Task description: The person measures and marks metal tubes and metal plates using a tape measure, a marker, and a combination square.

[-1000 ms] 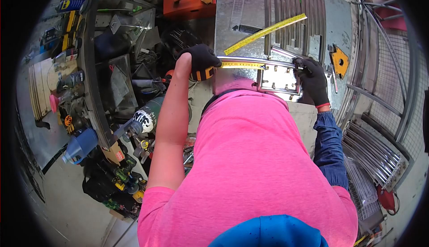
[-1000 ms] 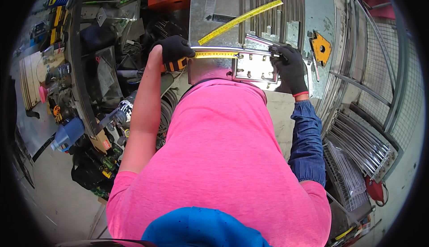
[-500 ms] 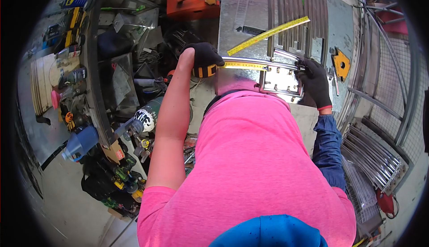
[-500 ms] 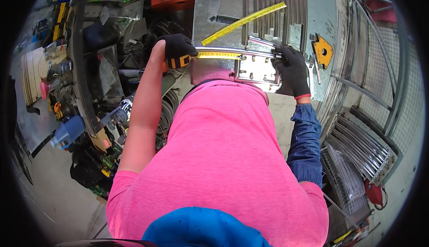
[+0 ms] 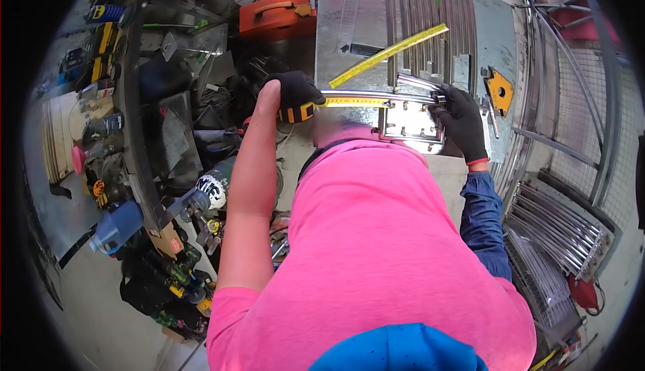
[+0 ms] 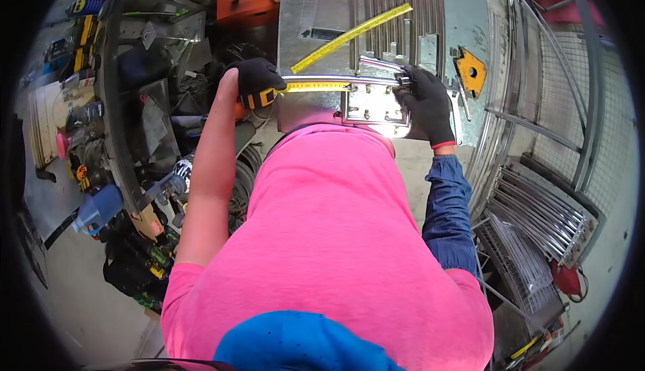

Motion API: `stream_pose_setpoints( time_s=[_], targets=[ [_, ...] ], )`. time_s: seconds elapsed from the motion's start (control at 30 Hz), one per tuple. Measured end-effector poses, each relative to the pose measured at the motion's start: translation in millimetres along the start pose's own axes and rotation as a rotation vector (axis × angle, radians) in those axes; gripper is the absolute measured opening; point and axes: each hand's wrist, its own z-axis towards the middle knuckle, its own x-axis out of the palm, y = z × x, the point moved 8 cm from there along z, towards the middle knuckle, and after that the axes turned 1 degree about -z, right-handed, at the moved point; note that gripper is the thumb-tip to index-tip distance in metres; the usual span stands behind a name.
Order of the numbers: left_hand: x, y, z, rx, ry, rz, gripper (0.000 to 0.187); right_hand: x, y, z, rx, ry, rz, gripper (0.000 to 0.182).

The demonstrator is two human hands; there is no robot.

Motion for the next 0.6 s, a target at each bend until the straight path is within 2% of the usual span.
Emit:
stream_pose_setpoints(
  time_s=[0.07,0.23,0.37,0.43,0.5,0.57,0.6],
  targets=[
    [0,2,0,-0.053,0.0,0.002,0.045,2,-5,-2,0.029,-0.004,0.036,0.058],
    [2,-1,-8,-0.074,0.034,-0.075,0.044,-5,1,-5,0.002,-0.03,-0.121,0.059],
    [0,-9,-16,-0.105,0.043,-0.078,0.041,-2,-19,-2,-0.006,-0.021,0.057,0.056],
    [3,-6,-13,-0.103,0.064,-0.141,0.037,1,-18,-1,-0.022,0.062,-0.002,0.056],
    [4,-5,-11,-0.077,0.04,-0.174,0.035,-2,-16,-2,-0.024,0.038,-0.024,0.055],
    [7,-2,-7,-0.096,0.06,-0.207,0.034,-6,-2,-1,-0.135,0.004,-0.222,0.055],
    [4,-3,-9,-0.098,0.027,-0.183,0.034,-7,0,-1,-0.144,-0.017,-0.202,0.055]
  ],
)
